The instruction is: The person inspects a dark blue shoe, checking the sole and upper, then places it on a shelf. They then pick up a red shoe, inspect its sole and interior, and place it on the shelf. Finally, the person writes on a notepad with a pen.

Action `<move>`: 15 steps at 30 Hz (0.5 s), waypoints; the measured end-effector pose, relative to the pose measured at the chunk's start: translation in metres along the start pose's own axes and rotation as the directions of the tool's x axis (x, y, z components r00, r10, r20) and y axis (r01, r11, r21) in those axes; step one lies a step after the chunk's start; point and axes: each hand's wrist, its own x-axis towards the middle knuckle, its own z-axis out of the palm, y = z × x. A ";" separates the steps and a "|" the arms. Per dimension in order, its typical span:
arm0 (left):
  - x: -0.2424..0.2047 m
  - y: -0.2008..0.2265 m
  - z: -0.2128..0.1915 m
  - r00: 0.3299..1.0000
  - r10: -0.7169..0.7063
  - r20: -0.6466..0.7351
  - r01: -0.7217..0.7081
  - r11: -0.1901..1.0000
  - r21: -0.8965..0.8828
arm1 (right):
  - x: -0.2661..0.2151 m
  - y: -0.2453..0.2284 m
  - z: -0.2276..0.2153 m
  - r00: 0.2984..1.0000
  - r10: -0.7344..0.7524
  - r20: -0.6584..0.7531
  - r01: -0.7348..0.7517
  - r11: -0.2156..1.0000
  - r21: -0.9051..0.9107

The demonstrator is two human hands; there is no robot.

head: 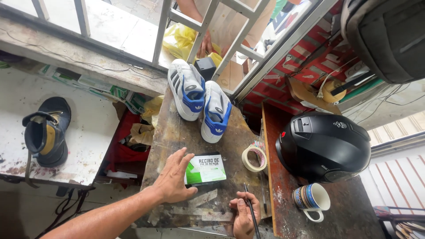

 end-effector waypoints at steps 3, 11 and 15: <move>0.000 0.006 -0.057 0.935 -0.068 0.348 0.111 0.988 -0.105 | -0.002 -0.002 0.007 0.999 0.028 -0.019 -0.029 1.000 -0.013; -0.006 -0.023 -0.088 0.846 0.150 0.511 -0.189 0.982 0.024 | -0.010 0.007 0.032 0.975 -0.196 -0.100 0.113 0.836 -0.537; -0.014 -0.053 -0.063 0.903 0.357 0.239 -0.368 0.930 0.001 | -0.019 -0.014 0.054 0.814 -0.564 0.140 0.438 0.437 -0.786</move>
